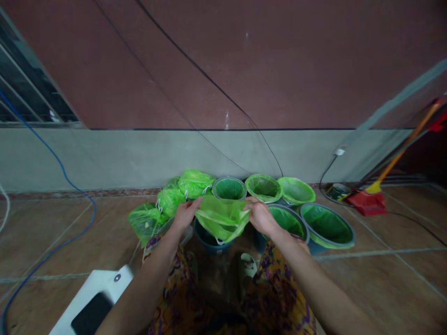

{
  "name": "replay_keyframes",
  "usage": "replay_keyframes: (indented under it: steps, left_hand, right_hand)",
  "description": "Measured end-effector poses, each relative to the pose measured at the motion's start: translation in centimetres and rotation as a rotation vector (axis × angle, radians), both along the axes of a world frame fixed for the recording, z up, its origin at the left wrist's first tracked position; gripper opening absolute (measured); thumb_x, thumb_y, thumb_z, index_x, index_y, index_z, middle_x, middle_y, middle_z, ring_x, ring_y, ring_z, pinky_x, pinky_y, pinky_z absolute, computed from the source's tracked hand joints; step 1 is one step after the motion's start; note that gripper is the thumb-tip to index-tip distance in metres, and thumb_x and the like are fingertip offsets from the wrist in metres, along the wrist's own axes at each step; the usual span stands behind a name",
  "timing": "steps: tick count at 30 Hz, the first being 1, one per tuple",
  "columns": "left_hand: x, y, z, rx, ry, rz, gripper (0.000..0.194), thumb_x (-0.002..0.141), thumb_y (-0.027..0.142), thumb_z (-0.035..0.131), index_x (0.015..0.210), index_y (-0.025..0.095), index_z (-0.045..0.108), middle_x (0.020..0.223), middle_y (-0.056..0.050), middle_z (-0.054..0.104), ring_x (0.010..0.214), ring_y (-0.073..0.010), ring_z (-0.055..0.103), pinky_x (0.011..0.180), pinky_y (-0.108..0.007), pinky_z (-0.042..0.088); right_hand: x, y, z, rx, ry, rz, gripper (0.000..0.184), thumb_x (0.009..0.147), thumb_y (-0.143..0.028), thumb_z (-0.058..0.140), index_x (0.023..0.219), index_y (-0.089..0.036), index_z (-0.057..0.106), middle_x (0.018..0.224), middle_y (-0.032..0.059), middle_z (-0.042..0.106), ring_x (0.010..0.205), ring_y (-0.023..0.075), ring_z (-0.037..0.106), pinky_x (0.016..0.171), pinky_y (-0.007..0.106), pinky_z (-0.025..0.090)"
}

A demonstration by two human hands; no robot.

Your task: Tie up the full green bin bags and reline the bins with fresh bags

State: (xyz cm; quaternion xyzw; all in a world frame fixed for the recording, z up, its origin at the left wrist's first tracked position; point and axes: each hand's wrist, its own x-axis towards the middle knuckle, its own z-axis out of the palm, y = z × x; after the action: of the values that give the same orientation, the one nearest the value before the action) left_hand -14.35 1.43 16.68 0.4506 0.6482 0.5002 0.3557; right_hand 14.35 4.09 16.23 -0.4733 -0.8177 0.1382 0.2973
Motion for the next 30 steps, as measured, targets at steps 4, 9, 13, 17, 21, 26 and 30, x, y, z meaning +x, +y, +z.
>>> replay_keyframes:
  steps: [4, 9, 13, 17, 21, 26, 30]
  left_hand:
    - [3.0, 0.3, 0.9, 0.056, 0.086, -0.18, 0.042, 0.073, 0.057, 0.067, 0.065, 0.015, 0.068, 0.061, -0.001, 0.064, 0.065, -0.017, 0.059, 0.063, -0.027, 0.044]
    - [4.9, -0.9, -0.2, 0.241, -0.064, -0.403, 0.034, 0.073, 0.045, 0.073, 0.089, 0.016, 0.066, 0.086, -0.002, 0.068, 0.085, -0.0171, 0.062, 0.079, -0.027, 0.047]
    - [4.3, -1.7, -1.5, 0.219, -0.147, -0.416, 0.048, 0.064, 0.029, 0.08, 0.107, 0.017, 0.062, 0.098, -0.002, 0.069, 0.092, -0.0178, 0.063, 0.086, -0.027, 0.048]
    - [3.2, -1.5, -4.6, 0.069, -0.048, -0.328, 0.023, 0.063, 0.014, 0.066, 0.086, 0.017, 0.068, 0.079, 0.002, 0.068, 0.076, -0.0146, 0.061, 0.076, -0.025, 0.048]
    - [2.7, -1.1, -9.9, -0.121, -0.067, 0.154, 0.022, 0.062, 0.007, 0.056, 0.076, 0.017, 0.07, 0.069, 0.002, 0.066, 0.066, -0.0139, 0.06, 0.064, -0.023, 0.046]
    - [2.1, -0.1, -14.2, -0.334, -0.103, 0.494, 0.023, 0.065, 0.005, 0.058, 0.082, 0.014, 0.071, 0.067, -0.001, 0.068, 0.06, -0.0154, 0.062, 0.056, -0.024, 0.046]
    - [0.8, 1.5, -15.0, -0.379, -0.081, 0.593, 0.022, 0.07, 0.008, 0.057, 0.086, 0.012, 0.071, 0.069, -0.005, 0.07, 0.059, -0.0168, 0.064, 0.052, -0.024, 0.046]
  right_hand:
    - [-5.3, -0.3, 1.3, -0.046, 0.079, 0.114, 0.037, 0.067, 0.001, 0.046, 0.085, -0.015, 0.074, 0.121, 0.0117, 0.066, 0.109, 0.0194, 0.064, 0.104, 0.036, 0.046]
    - [-9.7, -0.7, -0.2, -0.237, 0.512, 0.119, 0.032, 0.063, -0.002, 0.05, 0.084, -0.017, 0.068, 0.097, 0.0057, 0.069, 0.097, 0.0183, 0.064, 0.094, 0.034, 0.049]
    - [-10.0, -1.0, -1.3, -0.551, 0.754, 0.279, 0.037, 0.063, -0.006, 0.053, 0.096, -0.018, 0.064, 0.102, 0.0046, 0.07, 0.089, 0.0159, 0.066, 0.083, 0.03, 0.052]
    - [-6.5, -1.6, -0.1, -0.651, 0.562, 0.292, 0.054, 0.074, -0.016, 0.059, 0.127, -0.021, 0.057, 0.133, 0.009, 0.061, 0.101, 0.0189, 0.066, 0.085, 0.033, 0.054]
    - [-3.2, -2.9, 0.9, -0.421, -0.164, 0.009, 0.083, 0.069, -0.013, 0.068, 0.148, -0.02, 0.043, 0.154, 0.014, 0.04, 0.137, 0.0307, 0.044, 0.113, 0.051, 0.035]
    - [-4.7, -3.6, -1.8, -0.478, -0.75, -0.133, 0.098, 0.068, -0.004, 0.068, 0.156, -0.022, 0.029, 0.163, 0.0165, 0.023, 0.149, 0.0396, 0.018, 0.112, 0.068, 0.023]
    - [-7.6, -0.7, -6.4, -0.462, -0.769, -0.152, 0.074, 0.087, 0.0, 0.039, 0.155, -0.027, 0.032, 0.159, 0.0149, 0.032, 0.147, 0.0349, 0.027, 0.111, 0.063, 0.027]
